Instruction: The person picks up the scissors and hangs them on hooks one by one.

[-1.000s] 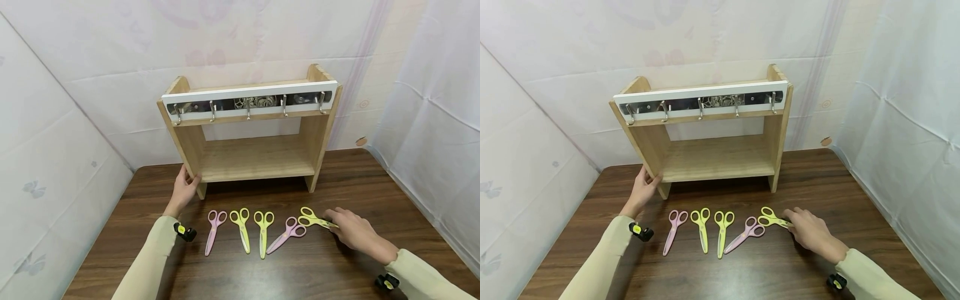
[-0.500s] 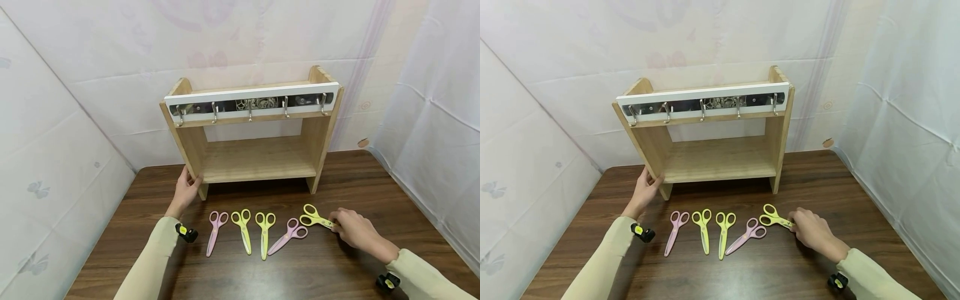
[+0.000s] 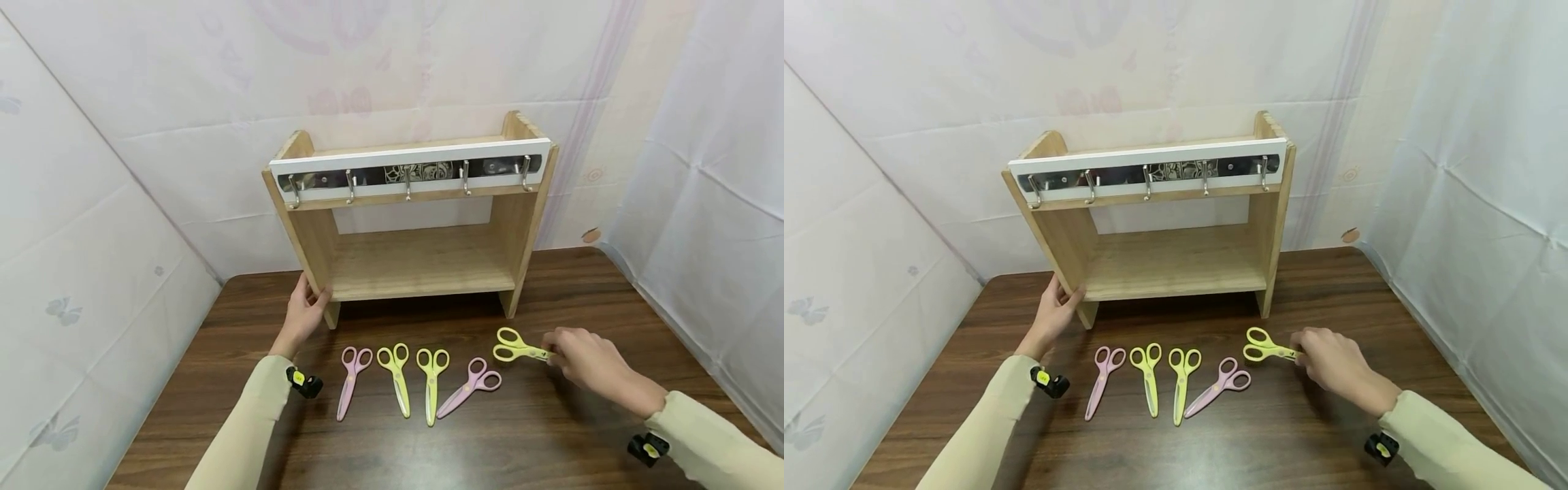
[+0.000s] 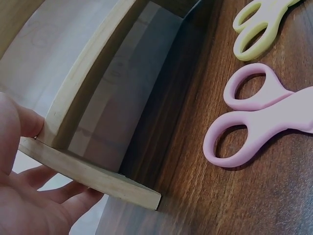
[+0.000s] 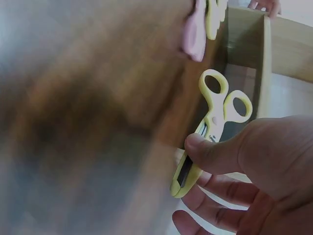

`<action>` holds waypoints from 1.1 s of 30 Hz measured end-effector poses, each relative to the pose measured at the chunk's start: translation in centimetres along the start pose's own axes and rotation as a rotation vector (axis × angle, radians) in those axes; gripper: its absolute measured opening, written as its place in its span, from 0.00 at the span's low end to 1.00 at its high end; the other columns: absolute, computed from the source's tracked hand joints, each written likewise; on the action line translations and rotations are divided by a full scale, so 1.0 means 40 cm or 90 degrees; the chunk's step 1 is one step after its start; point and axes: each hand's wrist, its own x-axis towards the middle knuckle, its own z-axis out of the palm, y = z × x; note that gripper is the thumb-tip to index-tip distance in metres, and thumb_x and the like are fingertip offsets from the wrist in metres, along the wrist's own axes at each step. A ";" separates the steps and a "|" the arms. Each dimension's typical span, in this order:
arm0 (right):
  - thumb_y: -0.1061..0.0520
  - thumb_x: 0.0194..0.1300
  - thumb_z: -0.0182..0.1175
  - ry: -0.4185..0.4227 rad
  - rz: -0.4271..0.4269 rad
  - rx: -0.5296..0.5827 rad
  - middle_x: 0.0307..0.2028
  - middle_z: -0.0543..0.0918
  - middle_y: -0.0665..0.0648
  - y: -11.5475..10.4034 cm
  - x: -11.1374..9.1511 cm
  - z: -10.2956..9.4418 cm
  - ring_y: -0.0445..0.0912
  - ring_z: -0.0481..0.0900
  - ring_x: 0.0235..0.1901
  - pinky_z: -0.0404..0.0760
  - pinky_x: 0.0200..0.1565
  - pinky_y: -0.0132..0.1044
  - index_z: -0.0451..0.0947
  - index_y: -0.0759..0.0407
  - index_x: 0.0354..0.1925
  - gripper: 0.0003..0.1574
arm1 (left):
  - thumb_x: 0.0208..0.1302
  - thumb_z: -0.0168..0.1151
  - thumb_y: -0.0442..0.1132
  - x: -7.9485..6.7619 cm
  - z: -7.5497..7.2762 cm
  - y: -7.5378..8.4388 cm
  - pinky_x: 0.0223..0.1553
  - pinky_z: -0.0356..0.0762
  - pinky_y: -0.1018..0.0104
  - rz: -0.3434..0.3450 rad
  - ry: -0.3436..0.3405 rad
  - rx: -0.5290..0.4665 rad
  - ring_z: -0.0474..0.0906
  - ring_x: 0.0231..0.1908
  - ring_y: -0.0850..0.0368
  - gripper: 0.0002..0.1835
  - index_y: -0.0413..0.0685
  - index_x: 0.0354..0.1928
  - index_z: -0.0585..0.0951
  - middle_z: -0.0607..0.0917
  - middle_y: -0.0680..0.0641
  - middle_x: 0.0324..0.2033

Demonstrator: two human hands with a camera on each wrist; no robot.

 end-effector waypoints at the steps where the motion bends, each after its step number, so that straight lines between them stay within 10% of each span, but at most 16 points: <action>1: 0.66 0.57 0.75 0.012 -0.009 -0.008 0.25 0.75 0.43 0.000 0.003 -0.014 0.38 0.68 0.22 0.67 0.18 0.35 0.79 0.47 0.29 0.17 | 0.78 0.55 0.37 0.000 -0.001 -0.002 0.62 0.73 0.39 -0.002 0.000 0.000 0.70 0.67 0.35 0.30 0.48 0.77 0.59 0.70 0.31 0.69; 21: 0.65 0.52 0.78 0.288 -0.124 -0.055 0.29 0.83 0.48 -0.023 0.107 -0.261 0.44 0.76 0.26 0.73 0.24 0.42 0.88 0.56 0.37 0.13 | 0.79 0.54 0.40 -0.011 -0.005 -0.011 0.61 0.74 0.37 0.019 -0.009 0.016 0.71 0.66 0.33 0.31 0.47 0.78 0.58 0.69 0.30 0.70; 33: 0.72 0.49 0.78 0.434 -0.149 0.038 0.28 0.85 0.54 -0.034 0.153 -0.316 0.33 0.76 0.27 0.73 0.33 0.16 0.87 0.63 0.36 0.15 | 0.78 0.54 0.33 -0.041 -0.007 0.068 0.61 0.74 0.39 0.027 -0.019 0.006 0.70 0.67 0.33 0.31 0.41 0.78 0.58 0.68 0.28 0.70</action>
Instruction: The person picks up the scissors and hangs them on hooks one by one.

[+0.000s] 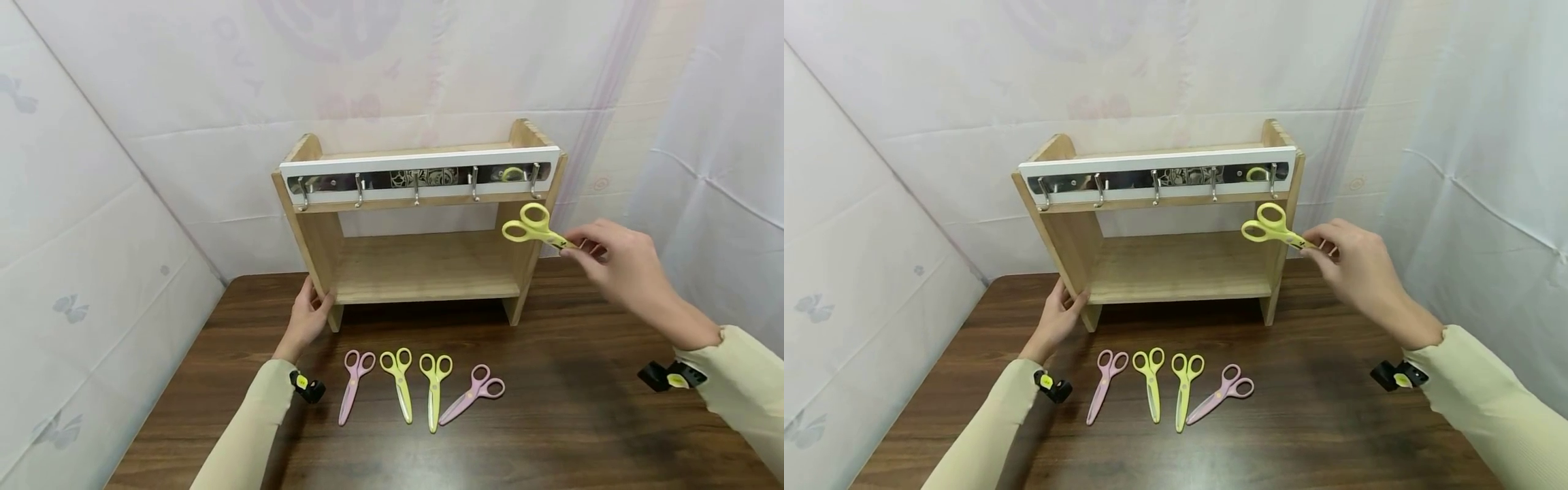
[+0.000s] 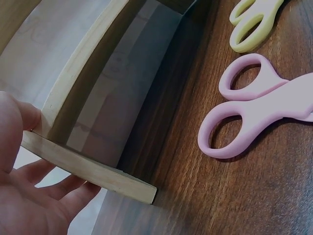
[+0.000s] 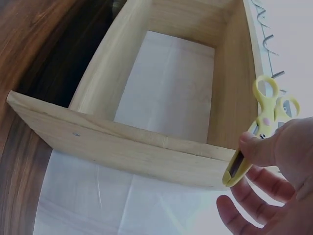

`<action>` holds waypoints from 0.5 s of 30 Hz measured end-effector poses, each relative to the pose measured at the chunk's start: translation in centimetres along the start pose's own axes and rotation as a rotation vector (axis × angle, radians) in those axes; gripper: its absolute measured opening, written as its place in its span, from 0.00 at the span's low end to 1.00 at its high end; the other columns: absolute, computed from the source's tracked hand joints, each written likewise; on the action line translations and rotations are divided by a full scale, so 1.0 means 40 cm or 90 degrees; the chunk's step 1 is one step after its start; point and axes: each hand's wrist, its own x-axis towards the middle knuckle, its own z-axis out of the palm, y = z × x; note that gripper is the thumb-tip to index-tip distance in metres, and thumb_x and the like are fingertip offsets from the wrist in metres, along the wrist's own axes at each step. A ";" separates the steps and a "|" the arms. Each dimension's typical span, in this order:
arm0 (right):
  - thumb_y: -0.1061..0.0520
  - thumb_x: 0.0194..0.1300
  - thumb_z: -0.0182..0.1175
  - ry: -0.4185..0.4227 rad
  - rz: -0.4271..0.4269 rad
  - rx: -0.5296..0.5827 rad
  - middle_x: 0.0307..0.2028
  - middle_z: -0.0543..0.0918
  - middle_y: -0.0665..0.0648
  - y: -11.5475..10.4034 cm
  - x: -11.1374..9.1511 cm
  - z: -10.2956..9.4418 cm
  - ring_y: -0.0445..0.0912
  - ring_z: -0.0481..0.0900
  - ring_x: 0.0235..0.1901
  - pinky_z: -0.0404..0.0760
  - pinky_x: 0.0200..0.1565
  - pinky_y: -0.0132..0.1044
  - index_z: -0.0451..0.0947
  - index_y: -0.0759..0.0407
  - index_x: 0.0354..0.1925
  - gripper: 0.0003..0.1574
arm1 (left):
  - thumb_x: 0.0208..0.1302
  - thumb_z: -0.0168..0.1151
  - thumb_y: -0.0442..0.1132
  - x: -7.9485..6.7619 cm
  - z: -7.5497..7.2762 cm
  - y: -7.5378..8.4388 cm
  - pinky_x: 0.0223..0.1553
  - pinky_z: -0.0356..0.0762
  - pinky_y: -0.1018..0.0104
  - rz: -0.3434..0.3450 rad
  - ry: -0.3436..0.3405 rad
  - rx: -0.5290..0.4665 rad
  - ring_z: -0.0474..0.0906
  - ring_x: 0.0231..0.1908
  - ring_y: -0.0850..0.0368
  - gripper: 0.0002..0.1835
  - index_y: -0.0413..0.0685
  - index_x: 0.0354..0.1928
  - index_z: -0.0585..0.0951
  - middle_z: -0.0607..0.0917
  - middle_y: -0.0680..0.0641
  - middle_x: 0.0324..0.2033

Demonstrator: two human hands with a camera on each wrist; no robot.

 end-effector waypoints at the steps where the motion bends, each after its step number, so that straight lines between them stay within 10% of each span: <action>1: 0.72 0.49 0.78 0.001 0.010 0.003 0.28 0.85 0.53 0.000 0.002 0.000 0.31 0.75 0.28 0.73 0.33 0.15 0.87 0.63 0.37 0.15 | 0.78 0.54 0.33 0.000 0.000 0.002 0.61 0.74 0.39 0.001 0.001 0.000 0.70 0.67 0.33 0.31 0.41 0.78 0.58 0.68 0.28 0.70; 15: 0.68 0.55 0.76 0.001 0.092 0.026 0.32 0.88 0.56 0.007 0.008 0.009 0.18 0.71 0.30 0.72 0.33 0.14 0.88 0.61 0.40 0.12 | 0.78 0.54 0.35 0.031 0.006 -0.075 0.61 0.74 0.40 0.021 0.021 0.000 0.70 0.66 0.36 0.31 0.44 0.78 0.59 0.70 0.30 0.70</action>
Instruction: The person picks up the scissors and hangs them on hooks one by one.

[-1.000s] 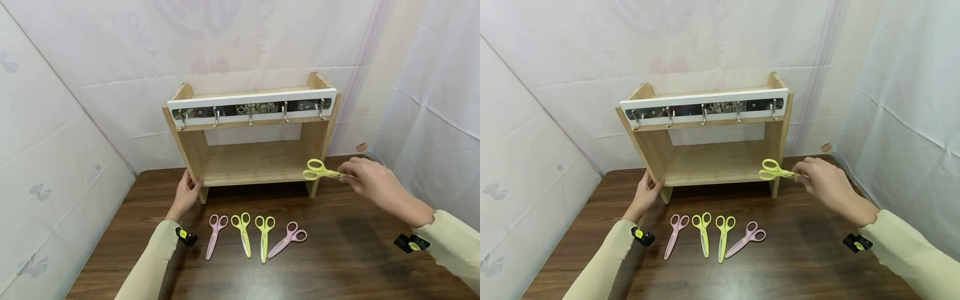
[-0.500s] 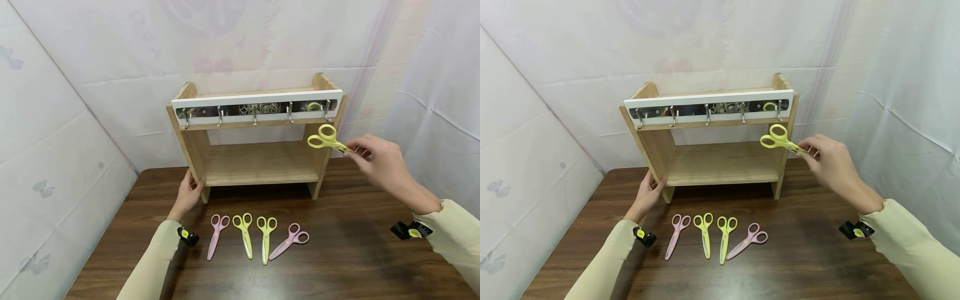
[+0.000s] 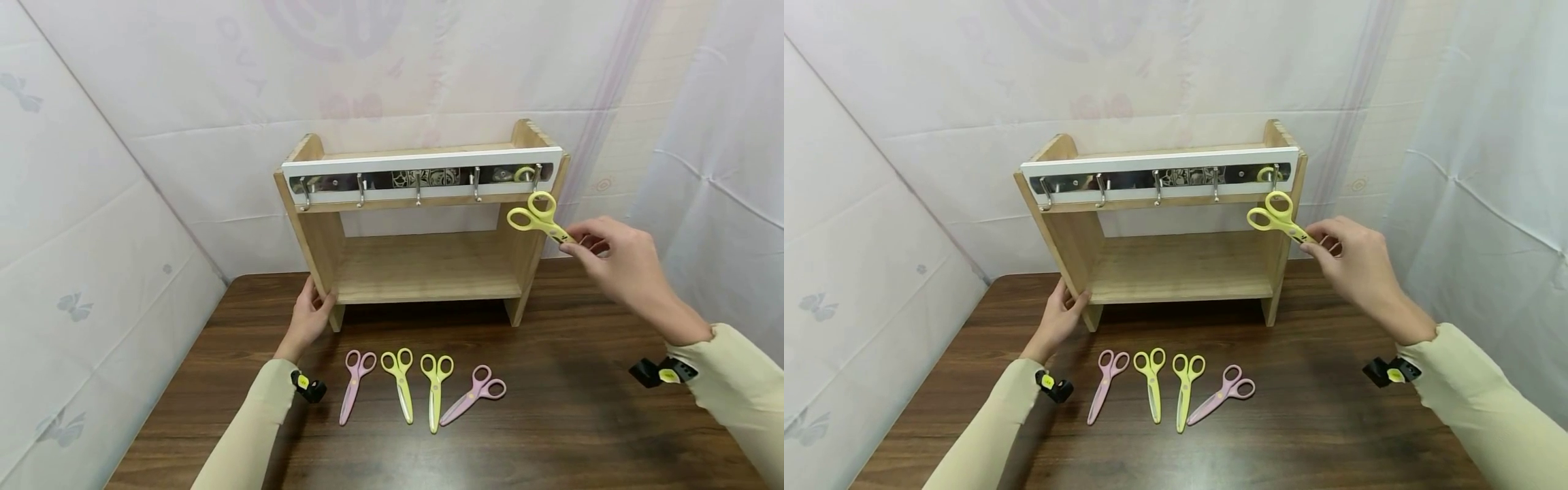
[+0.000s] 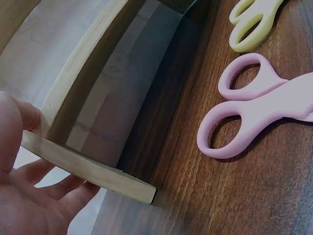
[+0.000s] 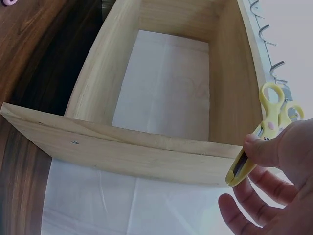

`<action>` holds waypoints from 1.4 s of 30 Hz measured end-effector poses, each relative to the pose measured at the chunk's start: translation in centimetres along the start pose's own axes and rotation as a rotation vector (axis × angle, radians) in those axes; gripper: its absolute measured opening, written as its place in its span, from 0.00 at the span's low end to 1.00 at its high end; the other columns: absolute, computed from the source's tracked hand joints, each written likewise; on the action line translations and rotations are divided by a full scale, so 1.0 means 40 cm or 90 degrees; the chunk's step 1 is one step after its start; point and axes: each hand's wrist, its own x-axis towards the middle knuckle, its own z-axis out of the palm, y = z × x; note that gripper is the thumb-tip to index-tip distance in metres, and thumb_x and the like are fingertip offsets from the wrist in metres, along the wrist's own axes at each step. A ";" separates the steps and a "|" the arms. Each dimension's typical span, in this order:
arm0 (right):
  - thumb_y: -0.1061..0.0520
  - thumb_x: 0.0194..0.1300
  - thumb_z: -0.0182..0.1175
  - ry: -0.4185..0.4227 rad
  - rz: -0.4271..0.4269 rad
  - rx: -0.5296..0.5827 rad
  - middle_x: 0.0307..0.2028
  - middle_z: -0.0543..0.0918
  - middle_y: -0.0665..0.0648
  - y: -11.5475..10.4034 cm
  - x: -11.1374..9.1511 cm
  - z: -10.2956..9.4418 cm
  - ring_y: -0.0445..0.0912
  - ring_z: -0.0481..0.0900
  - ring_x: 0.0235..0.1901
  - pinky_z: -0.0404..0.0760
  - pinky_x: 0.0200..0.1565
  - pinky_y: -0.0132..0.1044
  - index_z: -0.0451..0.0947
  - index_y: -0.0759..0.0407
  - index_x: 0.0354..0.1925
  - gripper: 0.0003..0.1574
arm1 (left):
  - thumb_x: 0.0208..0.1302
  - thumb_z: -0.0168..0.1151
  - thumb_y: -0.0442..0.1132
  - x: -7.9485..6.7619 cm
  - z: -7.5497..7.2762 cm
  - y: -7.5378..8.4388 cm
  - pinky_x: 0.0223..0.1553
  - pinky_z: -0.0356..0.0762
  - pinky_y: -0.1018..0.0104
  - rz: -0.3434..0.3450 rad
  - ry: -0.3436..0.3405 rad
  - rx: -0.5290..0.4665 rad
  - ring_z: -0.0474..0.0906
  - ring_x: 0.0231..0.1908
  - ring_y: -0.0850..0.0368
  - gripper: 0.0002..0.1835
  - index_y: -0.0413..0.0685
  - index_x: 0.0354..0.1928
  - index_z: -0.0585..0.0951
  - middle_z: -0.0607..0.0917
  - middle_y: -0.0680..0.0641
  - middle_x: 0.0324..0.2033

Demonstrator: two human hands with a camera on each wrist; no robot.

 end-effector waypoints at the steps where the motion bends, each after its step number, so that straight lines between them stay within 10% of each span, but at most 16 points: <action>1: 0.68 0.55 0.76 -0.001 0.003 0.000 0.32 0.88 0.56 0.002 -0.001 0.002 0.18 0.71 0.29 0.72 0.33 0.15 0.88 0.61 0.40 0.12 | 0.78 0.54 0.34 -0.001 0.000 0.004 0.62 0.73 0.39 -0.005 0.000 -0.007 0.70 0.67 0.36 0.31 0.45 0.78 0.60 0.70 0.31 0.70; 17: 0.67 0.57 0.76 -0.017 0.013 0.004 0.31 0.87 0.56 0.014 -0.005 0.016 0.27 0.75 0.28 0.73 0.33 0.14 0.88 0.61 0.39 0.11 | 0.77 0.53 0.30 -0.026 -0.003 0.079 0.63 0.72 0.39 -0.011 -0.006 0.001 0.69 0.67 0.33 0.29 0.37 0.76 0.59 0.69 0.27 0.69; 30: 0.64 0.61 0.74 -0.022 0.038 0.045 0.33 0.88 0.58 0.021 -0.008 0.044 0.22 0.73 0.29 0.74 0.33 0.15 0.87 0.61 0.41 0.10 | 0.79 0.54 0.36 0.007 0.002 -0.020 0.63 0.72 0.40 0.004 0.007 0.002 0.70 0.67 0.36 0.30 0.44 0.78 0.59 0.70 0.30 0.70; 42: 0.63 0.64 0.71 -0.013 0.051 0.061 0.33 0.88 0.59 0.013 -0.009 0.079 0.20 0.73 0.30 0.74 0.34 0.16 0.86 0.63 0.43 0.09 | 0.78 0.54 0.37 0.005 0.000 -0.024 0.64 0.72 0.40 0.013 0.009 0.002 0.69 0.67 0.38 0.30 0.48 0.78 0.60 0.70 0.33 0.70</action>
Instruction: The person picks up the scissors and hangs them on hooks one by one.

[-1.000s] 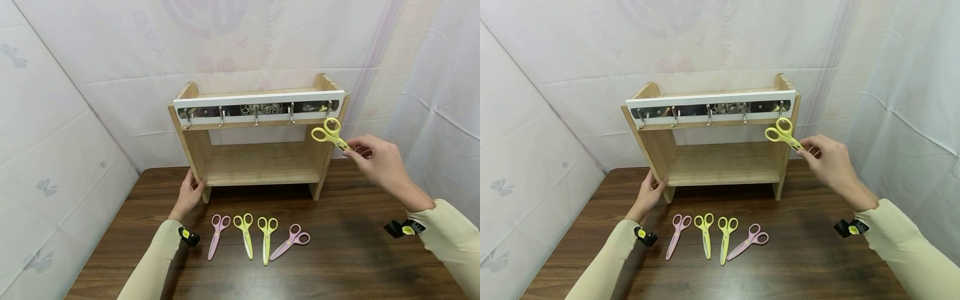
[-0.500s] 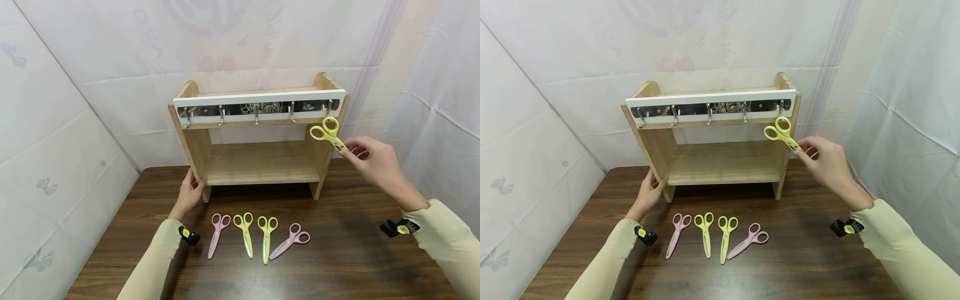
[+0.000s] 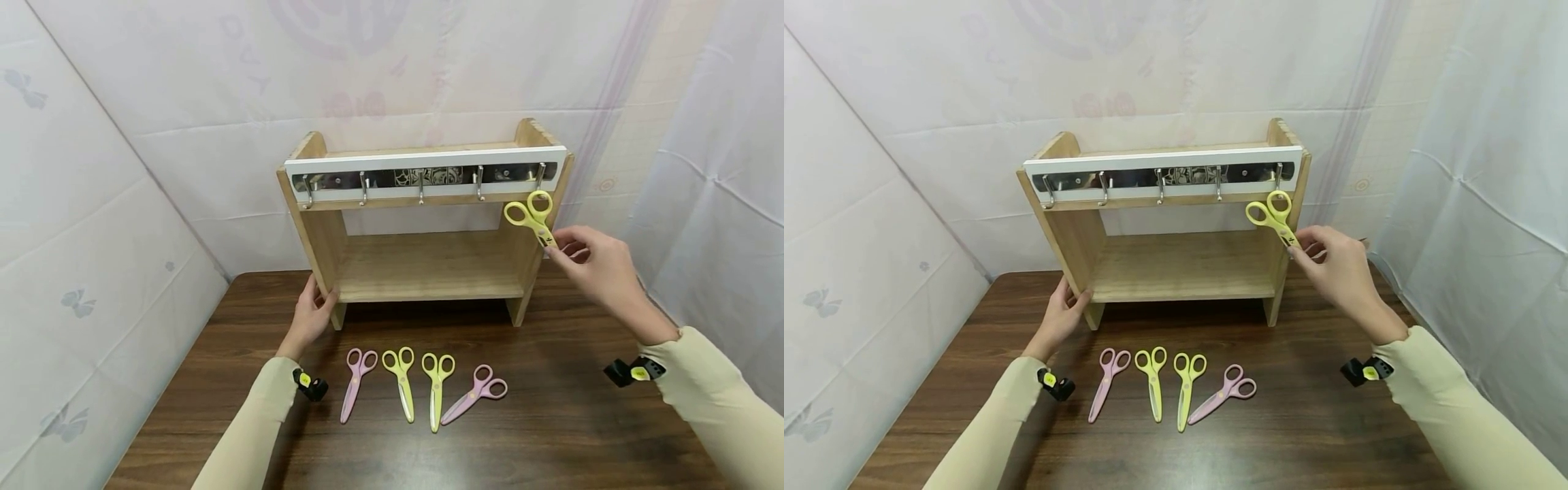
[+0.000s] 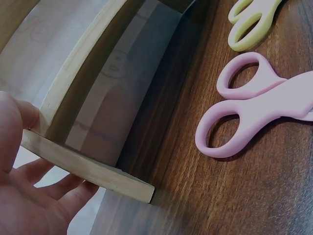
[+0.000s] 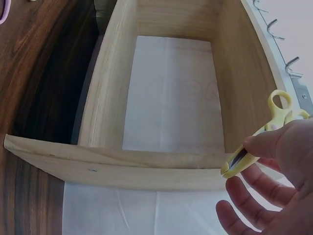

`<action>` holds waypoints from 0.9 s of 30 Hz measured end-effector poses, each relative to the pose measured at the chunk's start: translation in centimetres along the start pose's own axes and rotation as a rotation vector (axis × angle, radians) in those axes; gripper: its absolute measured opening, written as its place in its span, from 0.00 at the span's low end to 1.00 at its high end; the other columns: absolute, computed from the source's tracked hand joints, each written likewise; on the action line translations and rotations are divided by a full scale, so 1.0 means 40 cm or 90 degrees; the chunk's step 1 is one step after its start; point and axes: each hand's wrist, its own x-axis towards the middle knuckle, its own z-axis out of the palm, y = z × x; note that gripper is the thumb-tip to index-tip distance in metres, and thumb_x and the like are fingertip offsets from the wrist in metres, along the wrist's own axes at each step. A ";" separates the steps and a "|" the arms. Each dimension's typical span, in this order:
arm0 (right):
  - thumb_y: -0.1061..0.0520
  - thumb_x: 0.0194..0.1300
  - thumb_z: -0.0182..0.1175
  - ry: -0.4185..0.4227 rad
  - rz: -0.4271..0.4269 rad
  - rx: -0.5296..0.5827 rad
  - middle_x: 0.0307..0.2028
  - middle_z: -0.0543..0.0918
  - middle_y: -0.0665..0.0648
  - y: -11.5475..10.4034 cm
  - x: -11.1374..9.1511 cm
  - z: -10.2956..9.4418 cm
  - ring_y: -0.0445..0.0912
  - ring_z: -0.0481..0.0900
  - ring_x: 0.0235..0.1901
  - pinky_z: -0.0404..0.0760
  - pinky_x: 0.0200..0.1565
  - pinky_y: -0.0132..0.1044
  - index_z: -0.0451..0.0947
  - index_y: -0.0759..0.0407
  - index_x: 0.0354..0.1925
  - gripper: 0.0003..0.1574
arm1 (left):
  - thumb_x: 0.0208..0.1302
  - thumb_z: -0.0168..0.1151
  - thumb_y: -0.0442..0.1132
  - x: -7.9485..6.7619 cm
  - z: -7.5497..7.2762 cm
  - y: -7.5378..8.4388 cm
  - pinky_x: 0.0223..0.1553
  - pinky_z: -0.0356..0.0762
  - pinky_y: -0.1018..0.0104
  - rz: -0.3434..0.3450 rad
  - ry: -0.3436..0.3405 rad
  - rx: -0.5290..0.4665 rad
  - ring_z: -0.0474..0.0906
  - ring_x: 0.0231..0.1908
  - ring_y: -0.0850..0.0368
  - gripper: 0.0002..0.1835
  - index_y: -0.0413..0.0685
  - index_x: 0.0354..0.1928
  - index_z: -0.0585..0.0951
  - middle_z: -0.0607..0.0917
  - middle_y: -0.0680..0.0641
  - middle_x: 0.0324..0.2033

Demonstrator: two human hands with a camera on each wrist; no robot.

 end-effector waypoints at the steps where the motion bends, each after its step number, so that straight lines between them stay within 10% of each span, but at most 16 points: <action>1: 0.63 0.64 0.71 0.003 0.000 0.000 0.33 0.88 0.59 -0.001 0.000 0.003 0.20 0.72 0.30 0.75 0.34 0.16 0.86 0.64 0.43 0.09 | 0.78 0.55 0.37 0.001 0.000 0.000 0.64 0.71 0.40 0.002 -0.001 -0.002 0.69 0.68 0.38 0.31 0.48 0.78 0.59 0.70 0.33 0.70; 27: 0.61 0.64 0.71 -0.004 0.016 -0.001 0.31 0.88 0.57 0.006 -0.014 0.044 0.33 0.78 0.29 0.73 0.33 0.16 0.85 0.62 0.43 0.09 | 0.78 0.53 0.31 -0.031 -0.003 0.099 0.62 0.73 0.39 -0.008 -0.020 0.009 0.69 0.67 0.33 0.32 0.39 0.79 0.56 0.68 0.27 0.70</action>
